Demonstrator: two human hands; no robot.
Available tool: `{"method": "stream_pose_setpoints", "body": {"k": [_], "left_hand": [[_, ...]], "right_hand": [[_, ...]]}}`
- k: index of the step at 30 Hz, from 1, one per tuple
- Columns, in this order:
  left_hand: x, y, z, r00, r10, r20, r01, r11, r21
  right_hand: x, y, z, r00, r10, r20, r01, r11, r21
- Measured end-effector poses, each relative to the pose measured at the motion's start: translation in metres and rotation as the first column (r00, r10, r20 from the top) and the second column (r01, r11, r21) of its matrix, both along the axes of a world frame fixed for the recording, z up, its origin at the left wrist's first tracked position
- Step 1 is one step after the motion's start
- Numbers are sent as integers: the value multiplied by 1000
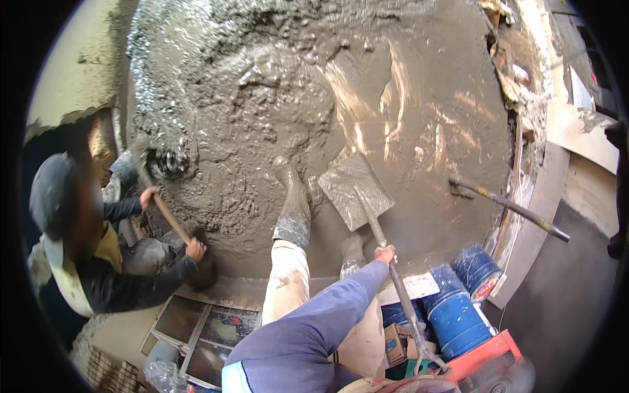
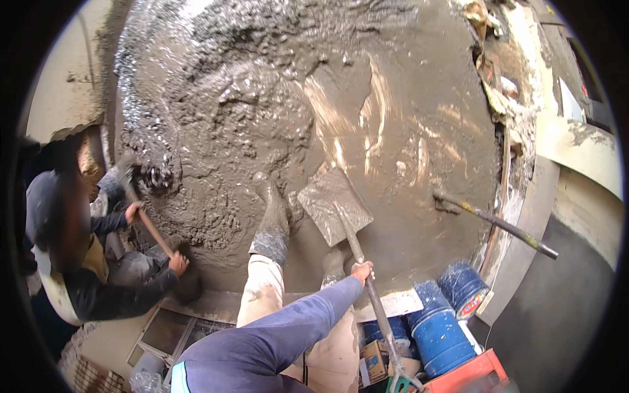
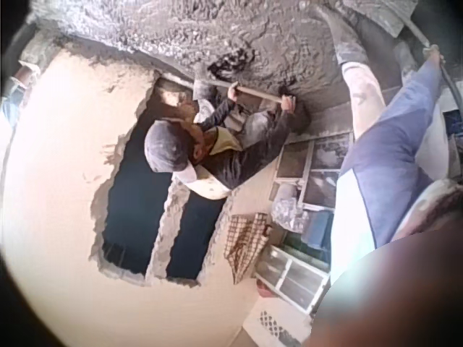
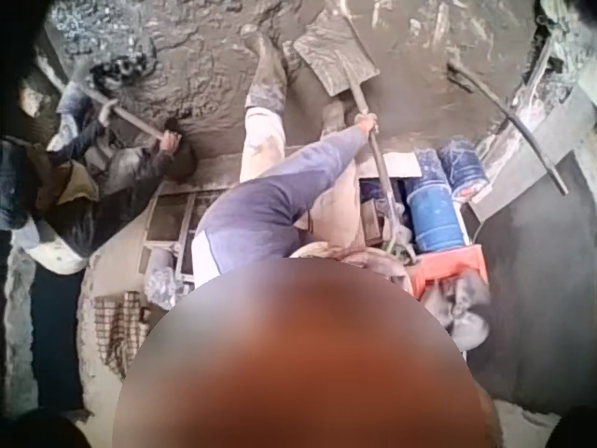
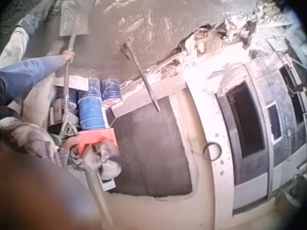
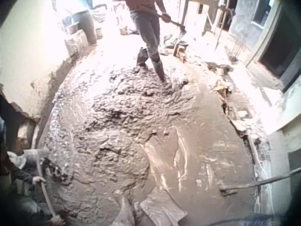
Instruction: The person uses a long-handled shovel to spread and level wet concrete on a floor while other workers assist nearby. The person repeatedly scoops and pushes the concrete to create a uniform surface.
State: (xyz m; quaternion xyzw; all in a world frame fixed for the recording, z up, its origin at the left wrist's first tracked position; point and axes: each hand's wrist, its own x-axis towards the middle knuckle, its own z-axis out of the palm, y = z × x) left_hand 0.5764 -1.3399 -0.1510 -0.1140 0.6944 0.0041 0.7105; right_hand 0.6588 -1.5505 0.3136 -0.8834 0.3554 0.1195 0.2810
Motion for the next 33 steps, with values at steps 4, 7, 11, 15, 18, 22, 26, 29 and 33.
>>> {"method": "stream_pose_setpoints", "body": {"k": [4,7,11,15,18,22,26,29,33], "left_hand": [[-39,72,-65,990,137,46,-140,987,78],[-107,204,-106,994,103,-26,-99,989,107],[-184,363,-113,976,66,-206,-14,970,245],[-212,432,-69,967,214,-142,-149,917,369],[-239,490,-38,957,289,-14,-254,863,437],[-285,575,8,896,350,272,-442,756,483],[-338,655,87,734,346,584,-644,629,436],[-372,719,149,712,362,602,-691,516,507],[-381,779,173,776,327,539,-623,270,734]], "right_hand": [[-26,68,-63,999,-14,-36,17,997,77],[-56,160,-131,996,-76,-49,81,992,101],[-99,271,-182,985,158,-68,-130,943,307],[-115,314,-196,991,133,-20,-117,928,354],[-144,319,-204,974,216,69,-222,838,499],[-215,333,-182,766,634,104,-590,631,503],[-242,388,-140,-176,910,376,-941,-268,208],[-238,461,-143,-555,755,349,-807,-590,-7],[-263,582,-185,-720,535,442,-680,-671,-296]]}}
